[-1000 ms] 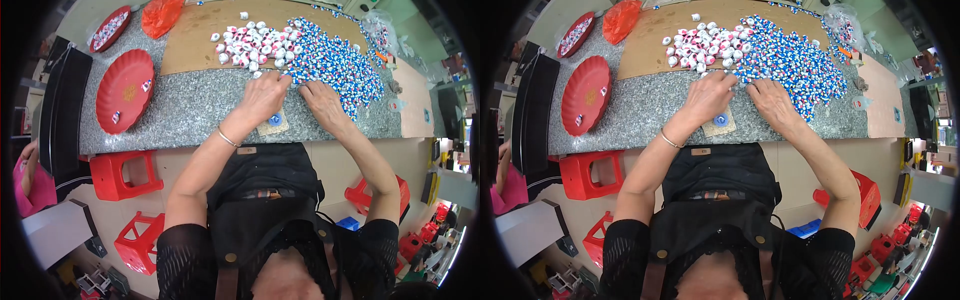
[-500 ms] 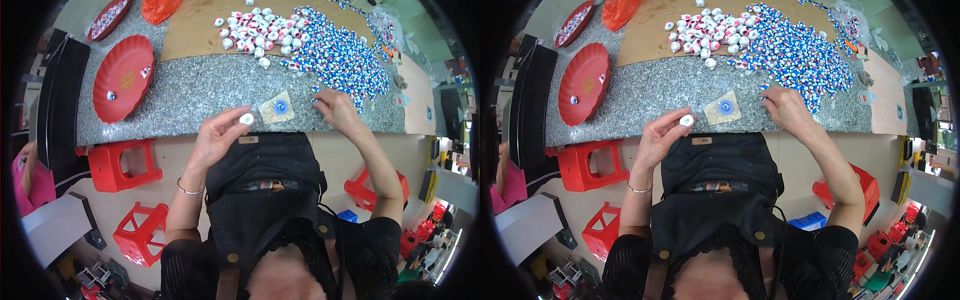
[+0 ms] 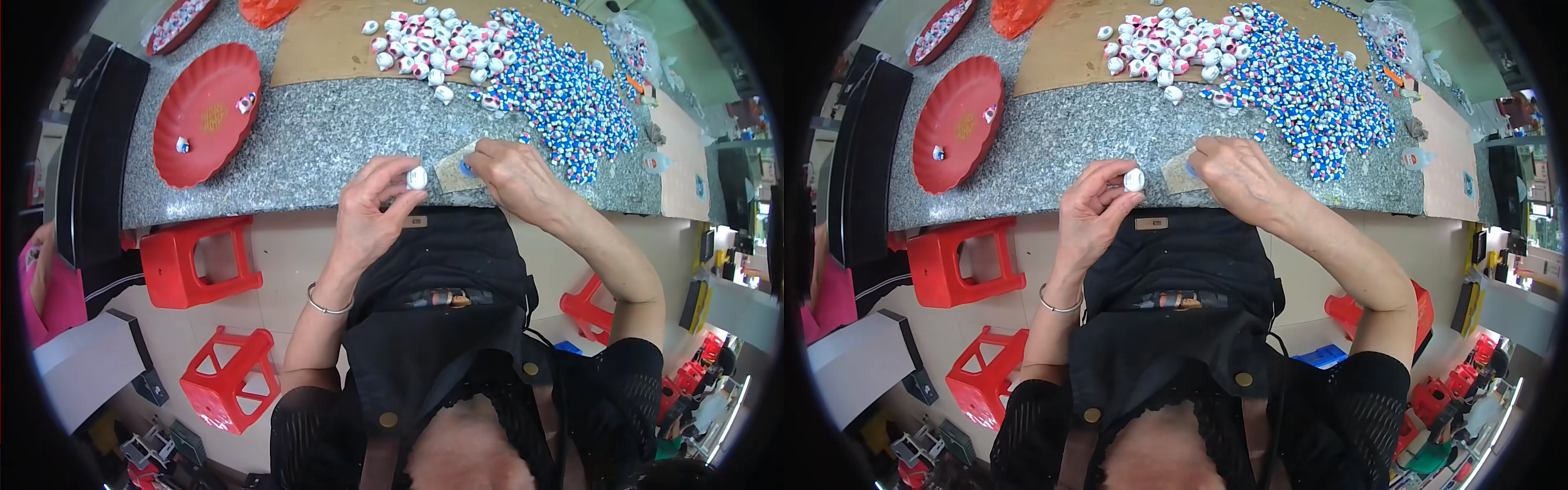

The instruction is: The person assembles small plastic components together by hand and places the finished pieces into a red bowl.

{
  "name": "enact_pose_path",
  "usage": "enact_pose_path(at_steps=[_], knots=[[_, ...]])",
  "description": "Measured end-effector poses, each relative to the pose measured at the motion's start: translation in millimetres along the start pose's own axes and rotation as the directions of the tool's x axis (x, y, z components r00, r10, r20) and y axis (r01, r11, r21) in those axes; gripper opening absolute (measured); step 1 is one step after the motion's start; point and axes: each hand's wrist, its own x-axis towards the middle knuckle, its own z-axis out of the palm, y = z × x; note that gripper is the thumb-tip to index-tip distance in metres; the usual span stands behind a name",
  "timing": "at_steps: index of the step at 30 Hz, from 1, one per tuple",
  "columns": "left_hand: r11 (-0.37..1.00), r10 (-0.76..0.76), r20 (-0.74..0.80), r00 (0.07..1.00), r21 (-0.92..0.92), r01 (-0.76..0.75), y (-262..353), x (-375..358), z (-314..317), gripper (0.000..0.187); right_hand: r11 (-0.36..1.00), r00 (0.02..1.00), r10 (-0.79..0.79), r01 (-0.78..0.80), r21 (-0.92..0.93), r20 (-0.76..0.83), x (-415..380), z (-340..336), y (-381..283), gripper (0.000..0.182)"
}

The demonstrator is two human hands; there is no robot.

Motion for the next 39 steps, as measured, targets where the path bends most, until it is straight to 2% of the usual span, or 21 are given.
enact_pose_path(at_steps=[3,6,7,9,12,13,16,18,19,22,26,27,28,30,31,32,34,36,37,38,39], knots=[[0.992,0.042,-0.014,0.999,0.119,-0.040,-10.8,-0.2,7.7,0.033,0.996,0.999,0.035,-0.033,0.080,-0.026,-2.3,2.2,4.8,0.012],[0.969,0.137,-0.025,0.990,0.210,-0.129,-22.0,3.8,16.1,0.033,0.963,0.978,0.157,-0.120,0.242,-0.141,-7.0,0.6,2.6,0.012],[0.970,0.145,-0.029,0.989,0.202,-0.136,-23.8,4.4,19.1,0.033,0.879,0.956,0.278,-0.212,0.427,-0.098,-8.3,-1.7,-1.0,0.013],[0.971,0.167,-0.030,0.986,0.181,-0.159,-26.5,6.9,26.2,0.032,0.590,0.877,0.478,-0.363,0.721,0.050,-11.9,-8.1,-7.9,0.015],[0.967,0.223,-0.013,0.975,0.131,-0.219,-31.6,8.5,37.1,0.037,0.236,0.844,0.495,-0.360,0.902,0.208,-20.1,-1.8,-10.4,0.017],[0.981,0.188,0.022,0.982,0.055,-0.189,-30.7,8.7,38.5,0.036,0.188,0.824,0.510,-0.388,0.902,0.248,-21.7,0.3,-14.7,0.014],[0.987,0.040,0.148,0.988,-0.158,-0.016,-22.2,6.1,38.5,0.032,0.355,0.864,0.490,-0.318,0.879,0.115,-26.5,-7.5,-20.5,0.013],[0.947,-0.105,0.262,0.959,-0.267,0.176,-13.2,5.2,31.9,0.027,0.678,0.934,0.322,-0.114,0.726,-0.154,-26.8,-11.9,-24.7,0.014],[0.952,-0.111,0.295,0.949,-0.242,0.187,-9.6,4.9,28.5,0.024,0.800,0.943,0.202,-0.004,0.600,-0.264,-26.4,-13.3,-25.9,0.015],[0.950,-0.137,0.381,0.914,-0.210,0.230,-4.5,2.6,23.5,0.020,0.755,0.979,0.144,-0.016,0.655,-0.142,-29.2,-9.0,-24.1,0.015],[0.951,-0.177,0.396,0.901,-0.167,0.260,-5.4,6.5,18.3,0.020,0.735,0.964,0.198,-0.025,0.678,-0.178,-24.7,4.4,-25.8,0.013],[0.960,-0.192,0.389,0.901,-0.115,0.254,-2.4,5.7,17.6,0.020,0.723,0.978,0.182,-0.064,0.688,-0.100,-25.3,8.0,-21.2,0.016],[0.968,-0.203,0.376,0.904,-0.059,0.243,1.1,8.2,15.0,0.019,0.740,0.974,0.179,-0.040,0.671,-0.140,-24.3,5.9,-17.6,0.017],[0.982,0.019,0.238,0.971,0.177,-0.063,9.8,15.4,-8.7,0.018,0.772,0.961,0.168,0.012,0.636,-0.221,-21.4,0.4,-9.6,0.019],[0.990,0.044,0.059,0.997,0.133,-0.052,21.3,18.2,-27.0,0.019,0.881,0.938,0.192,-0.036,0.472,-0.288,-26.6,-1.3,4.7,0.022],[0.969,0.122,-0.087,0.989,0.228,-0.099,31.6,22.6,-53.0,0.023,0.952,0.912,0.201,-0.096,0.291,-0.358,-33.3,-3.1,23.3,0.025],[0.846,0.324,-0.271,0.906,0.512,-0.149,40.0,30.7,-106.5,0.022,0.980,0.917,0.177,-0.198,-0.025,-0.359,-41.7,-6.0,50.3,0.034],[0.685,0.324,-0.308,0.894,0.729,0.003,37.0,32.9,-153.1,0.026,0.977,0.959,0.160,-0.188,-0.101,-0.235,-49.6,0.6,62.3,0.036],[0.371,0.495,-0.181,0.850,0.929,-0.019,33.1,37.1,-161.4,0.026,0.974,0.973,0.155,-0.180,-0.137,-0.172,-50.9,4.5,65.7,0.037],[0.005,0.601,0.003,0.799,1.000,-0.008,28.8,43.0,-167.0,0.027,0.978,0.972,0.150,-0.173,-0.119,-0.179,-50.3,7.7,68.1,0.036],[0.108,0.614,-0.003,0.789,0.991,-0.080,30.3,49.0,-159.4,0.027,0.981,0.972,0.147,-0.167,-0.102,-0.185,-49.3,10.2,70.4,0.034]])
